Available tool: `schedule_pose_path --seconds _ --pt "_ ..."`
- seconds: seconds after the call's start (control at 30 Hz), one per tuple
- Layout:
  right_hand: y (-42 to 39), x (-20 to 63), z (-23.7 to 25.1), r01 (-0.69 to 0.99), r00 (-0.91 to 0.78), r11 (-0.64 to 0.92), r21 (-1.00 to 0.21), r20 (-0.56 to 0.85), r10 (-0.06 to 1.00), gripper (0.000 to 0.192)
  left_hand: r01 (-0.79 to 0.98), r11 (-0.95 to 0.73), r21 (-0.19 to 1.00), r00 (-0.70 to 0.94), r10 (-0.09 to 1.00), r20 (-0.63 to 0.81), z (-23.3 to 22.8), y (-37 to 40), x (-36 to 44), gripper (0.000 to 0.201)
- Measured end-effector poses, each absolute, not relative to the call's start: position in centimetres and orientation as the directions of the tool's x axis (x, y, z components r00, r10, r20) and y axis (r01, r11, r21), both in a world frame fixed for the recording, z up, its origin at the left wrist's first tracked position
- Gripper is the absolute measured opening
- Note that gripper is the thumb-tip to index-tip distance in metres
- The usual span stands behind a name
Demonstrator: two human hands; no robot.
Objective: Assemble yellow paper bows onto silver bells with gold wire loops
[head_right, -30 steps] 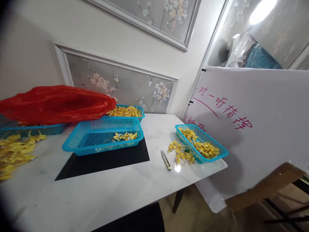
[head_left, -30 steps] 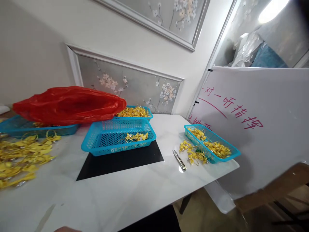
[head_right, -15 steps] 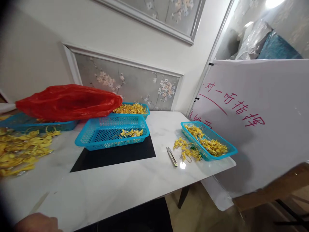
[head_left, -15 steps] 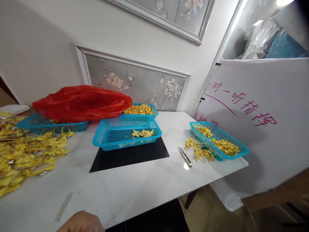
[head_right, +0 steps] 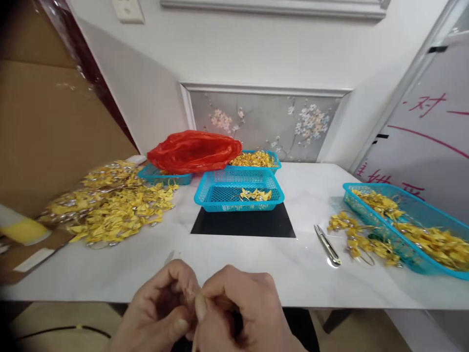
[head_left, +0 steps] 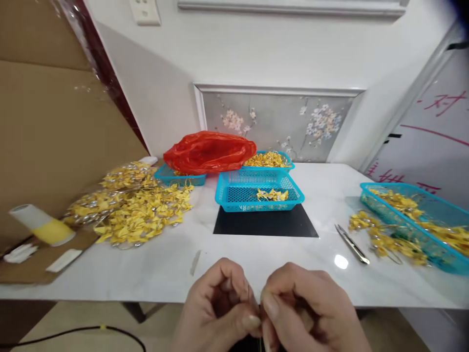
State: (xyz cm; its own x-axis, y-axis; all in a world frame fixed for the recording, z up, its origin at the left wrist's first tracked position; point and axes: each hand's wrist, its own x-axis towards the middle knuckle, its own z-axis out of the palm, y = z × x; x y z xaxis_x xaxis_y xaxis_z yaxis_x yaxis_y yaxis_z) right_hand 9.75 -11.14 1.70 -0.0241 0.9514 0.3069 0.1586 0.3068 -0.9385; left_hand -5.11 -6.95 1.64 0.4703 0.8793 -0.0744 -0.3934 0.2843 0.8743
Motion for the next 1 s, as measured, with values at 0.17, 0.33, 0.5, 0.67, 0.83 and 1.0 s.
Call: schedule_pose_path --seconds 0.17,0.33,0.5,0.67,0.83,1.0 --pt "-10.81 8.92 1.45 0.196 0.018 0.386 -0.901 0.397 0.918 0.013 -0.441 0.276 0.854 0.474 0.879 -0.04 0.91 -6.93 -5.41 0.029" --pt "-10.53 8.65 1.38 0.251 0.036 0.506 -0.825 0.53 0.847 0.013 -0.447 0.303 0.842 0.488 0.871 -0.055 0.91 -6.94 -5.48 0.028" --pt "-10.39 8.63 1.7 0.275 0.046 0.528 -0.804 0.559 0.828 0.015 -0.419 0.29 0.86 0.477 0.877 -0.064 0.77 -7.08 -5.45 0.031" --pt "-10.44 8.61 1.73 0.277 0.055 0.502 -0.819 0.535 0.843 0.015 -0.398 0.285 0.872 0.468 0.88 -0.074 0.74 -7.06 -5.36 0.031" --pt "-10.35 8.61 1.79 0.312 0.056 0.505 -0.805 0.546 0.836 0.016 -0.413 0.301 0.86 0.483 0.873 -0.074 0.87 -7.11 -5.46 0.032" --pt "-10.3 8.7 2.04 0.284 0.033 0.512 -0.811 0.542 0.84 0.016 -0.423 0.309 0.852 0.496 0.866 -0.068 0.88 -7.14 -5.44 0.031"
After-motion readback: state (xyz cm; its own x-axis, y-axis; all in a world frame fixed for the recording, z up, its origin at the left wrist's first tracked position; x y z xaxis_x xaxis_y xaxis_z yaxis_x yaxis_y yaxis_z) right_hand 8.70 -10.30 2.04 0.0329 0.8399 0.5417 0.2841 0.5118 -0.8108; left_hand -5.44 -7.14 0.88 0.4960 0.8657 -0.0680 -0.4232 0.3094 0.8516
